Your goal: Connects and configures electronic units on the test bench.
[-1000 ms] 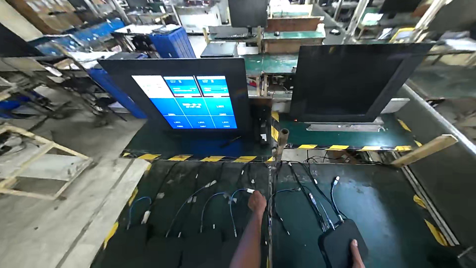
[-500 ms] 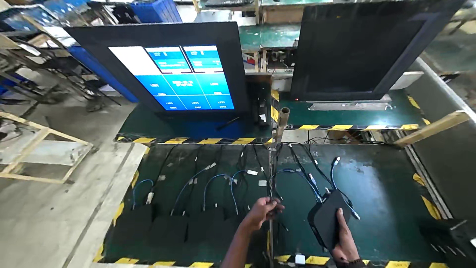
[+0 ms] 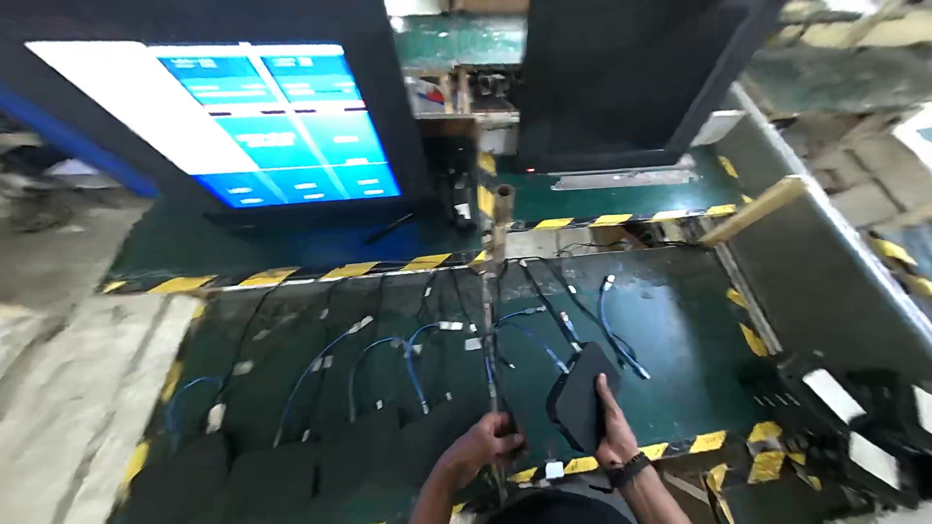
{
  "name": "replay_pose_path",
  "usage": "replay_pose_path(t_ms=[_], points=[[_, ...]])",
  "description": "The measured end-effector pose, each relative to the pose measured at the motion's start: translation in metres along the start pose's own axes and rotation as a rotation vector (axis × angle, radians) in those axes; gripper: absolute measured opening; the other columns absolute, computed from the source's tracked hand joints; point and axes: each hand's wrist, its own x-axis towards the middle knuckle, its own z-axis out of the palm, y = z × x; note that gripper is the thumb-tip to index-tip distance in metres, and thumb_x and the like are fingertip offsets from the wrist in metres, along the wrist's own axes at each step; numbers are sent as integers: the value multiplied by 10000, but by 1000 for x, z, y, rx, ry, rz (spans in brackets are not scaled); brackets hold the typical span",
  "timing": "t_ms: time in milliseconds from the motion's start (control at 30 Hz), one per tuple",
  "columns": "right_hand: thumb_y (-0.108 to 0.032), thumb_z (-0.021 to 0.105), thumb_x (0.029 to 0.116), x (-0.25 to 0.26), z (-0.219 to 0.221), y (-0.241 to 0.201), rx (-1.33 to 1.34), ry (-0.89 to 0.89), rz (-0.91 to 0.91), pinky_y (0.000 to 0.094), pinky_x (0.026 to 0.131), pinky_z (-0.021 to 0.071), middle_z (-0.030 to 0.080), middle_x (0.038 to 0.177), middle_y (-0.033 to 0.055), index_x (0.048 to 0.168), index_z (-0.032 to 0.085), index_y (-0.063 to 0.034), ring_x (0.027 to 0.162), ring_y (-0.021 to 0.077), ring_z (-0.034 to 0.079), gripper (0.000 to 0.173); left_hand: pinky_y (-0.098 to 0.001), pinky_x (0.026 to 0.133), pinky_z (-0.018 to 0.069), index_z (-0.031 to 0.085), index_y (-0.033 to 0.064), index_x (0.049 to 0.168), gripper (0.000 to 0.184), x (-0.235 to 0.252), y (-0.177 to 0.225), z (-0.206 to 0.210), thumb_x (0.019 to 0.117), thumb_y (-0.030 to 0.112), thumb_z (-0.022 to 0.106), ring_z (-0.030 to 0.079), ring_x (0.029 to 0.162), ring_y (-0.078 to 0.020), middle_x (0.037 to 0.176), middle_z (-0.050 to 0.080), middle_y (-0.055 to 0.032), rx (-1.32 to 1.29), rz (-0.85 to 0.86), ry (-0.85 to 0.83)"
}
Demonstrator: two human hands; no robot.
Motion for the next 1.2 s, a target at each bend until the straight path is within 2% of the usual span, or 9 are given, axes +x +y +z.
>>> replay_pose_path(t_ms=[133, 267, 400, 500, 633, 733, 867, 967, 1200], points=[[-469, 466, 1069, 1, -10, 2, 32, 35, 31, 507, 827, 620, 728, 1094, 178, 1325, 600, -67, 973, 294, 728, 495, -422, 854, 613, 621, 0, 1249, 245, 10, 8, 10, 1044, 121, 564, 715, 957, -267, 1156, 709, -159, -77, 90, 106], [-466, 481, 1065, 1, -18, 3, 63, 47, 24, 510, 836, 619, 725, 1096, 190, 1319, 596, -54, 978, 300, 728, 498, -392, 783, 631, 617, -43, 1191, 209, 18, 13, 19, 1026, 85, 612, 728, 888, -276, 1066, 719, -193, -264, 107, 320], [-457, 487, 1064, 0, -24, 5, 78, 64, 14, 499, 821, 624, 728, 1086, 185, 1315, 598, -62, 969, 294, 732, 481, -385, 760, 634, 622, -63, 1140, 173, 16, 31, 26, 1024, 63, 608, 727, 866, -270, 1023, 719, -189, -327, 152, 403], [-453, 472, 1070, -2, -25, 8, 89, 45, 12, 492, 819, 627, 730, 1084, 179, 1311, 599, -60, 968, 286, 733, 478, -408, 856, 617, 604, -38, 1168, 173, 10, 40, 24, 1032, 61, 565, 707, 982, -270, 1108, 699, -172, -315, 223, 268], [-450, 446, 1079, -6, -22, 8, 83, 19, 2, 478, 792, 635, 734, 1063, 168, 1297, 605, -67, 947, 271, 738, 468, -387, 944, 582, 620, -16, 1229, 264, 6, 42, 14, 1001, 118, 628, 680, 1060, -245, 1202, 674, -154, -330, 323, 22], [-449, 414, 1088, -11, -19, 7, 99, -20, 0, 470, 782, 640, 737, 1056, 165, 1288, 603, -71, 938, 266, 742, 468, -386, 958, 575, 629, -15, 1222, 233, 4, 44, 13, 1009, 76, 605, 675, 1075, -240, 1212, 670, -150, -350, 345, 1], [-444, 426, 1085, -14, -15, 11, 80, -13, -8, 459, 780, 643, 742, 1049, 158, 1278, 615, -73, 933, 255, 746, 458, -419, 918, 603, 681, -44, 1150, 181, 7, 44, 22, 983, 4, 633, 695, 1046, -271, 1159, 701, -170, -366, 376, 203], [-440, 427, 1087, -13, -14, 16, 69, -32, -2, 473, 797, 639, 736, 1067, 177, 1298, 598, -63, 951, 271, 743, 465, -363, 845, 615, 708, -55, 1135, 193, 14, 43, 30, 952, 0, 674, 717, 983, -237, 1128, 733, -166, -340, 454, 342], [-457, 411, 1088, -15, -14, 30, 43, -106, 34, 482, 826, 633, 732, 1098, 174, 1327, 590, -75, 980, 272, 735, 485, -263, 647, 575, 705, -39, 938, 54, 33, 48, 49, 891, -15, 718, 654, 693, -118, 804, 703, -83, -409, 586, 521]])
